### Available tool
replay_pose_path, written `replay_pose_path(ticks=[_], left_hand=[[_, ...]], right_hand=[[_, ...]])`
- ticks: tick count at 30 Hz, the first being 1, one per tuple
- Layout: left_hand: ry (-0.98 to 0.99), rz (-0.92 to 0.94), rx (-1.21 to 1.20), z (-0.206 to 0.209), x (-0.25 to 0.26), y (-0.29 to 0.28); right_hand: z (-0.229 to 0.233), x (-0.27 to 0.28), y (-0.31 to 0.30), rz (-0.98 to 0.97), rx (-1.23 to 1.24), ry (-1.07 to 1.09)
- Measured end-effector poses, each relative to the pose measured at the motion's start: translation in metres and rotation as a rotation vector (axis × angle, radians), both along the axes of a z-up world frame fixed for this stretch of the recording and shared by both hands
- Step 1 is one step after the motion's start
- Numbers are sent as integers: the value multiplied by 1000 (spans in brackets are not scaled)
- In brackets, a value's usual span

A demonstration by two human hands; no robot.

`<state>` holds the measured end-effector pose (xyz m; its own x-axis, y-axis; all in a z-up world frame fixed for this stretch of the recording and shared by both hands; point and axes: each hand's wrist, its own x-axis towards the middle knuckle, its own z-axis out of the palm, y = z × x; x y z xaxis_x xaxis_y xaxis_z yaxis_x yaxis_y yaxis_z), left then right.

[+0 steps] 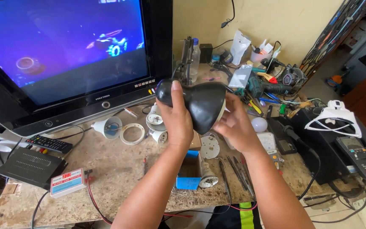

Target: Testing and soldering LED components onto a circuit board at a repair station.

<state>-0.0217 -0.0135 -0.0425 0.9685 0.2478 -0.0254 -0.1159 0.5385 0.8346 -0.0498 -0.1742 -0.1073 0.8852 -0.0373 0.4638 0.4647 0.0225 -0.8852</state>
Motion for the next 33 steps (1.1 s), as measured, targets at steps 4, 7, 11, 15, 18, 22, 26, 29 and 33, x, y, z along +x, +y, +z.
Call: replay_pose_path(ticks=[4, 7, 11, 15, 18, 22, 26, 29, 33], left_hand=[[-9, -9, -8, 2, -2, 0], [-18, -4, -21, 0, 0, 2], [-24, -1, -24, -5, 7, 3], [-45, -4, -10, -4, 4, 3], [-40, -4, -2, -6, 5, 6], [-33, 8, -33, -5, 5, 5], [-35, 7, -36, -5, 5, 3], [-35, 6, -12, -5, 3, 3], [-31, 1, -7, -2, 1, 3]], right_hand=[[10, 0, 1, 29, 27, 107], [7, -5, 2, 40, 2, 56], [6, -4, 2, 37, 16, 74], [13, -4, 3, 24, -36, 82], [5, -5, 3, 0, -114, -53], [11, -7, 5, 23, -54, -5], [4, -4, 5, 42, 15, -42], [-3, -2, 0, 6, -50, -102], [9, -8, 0, -69, -186, -94]])
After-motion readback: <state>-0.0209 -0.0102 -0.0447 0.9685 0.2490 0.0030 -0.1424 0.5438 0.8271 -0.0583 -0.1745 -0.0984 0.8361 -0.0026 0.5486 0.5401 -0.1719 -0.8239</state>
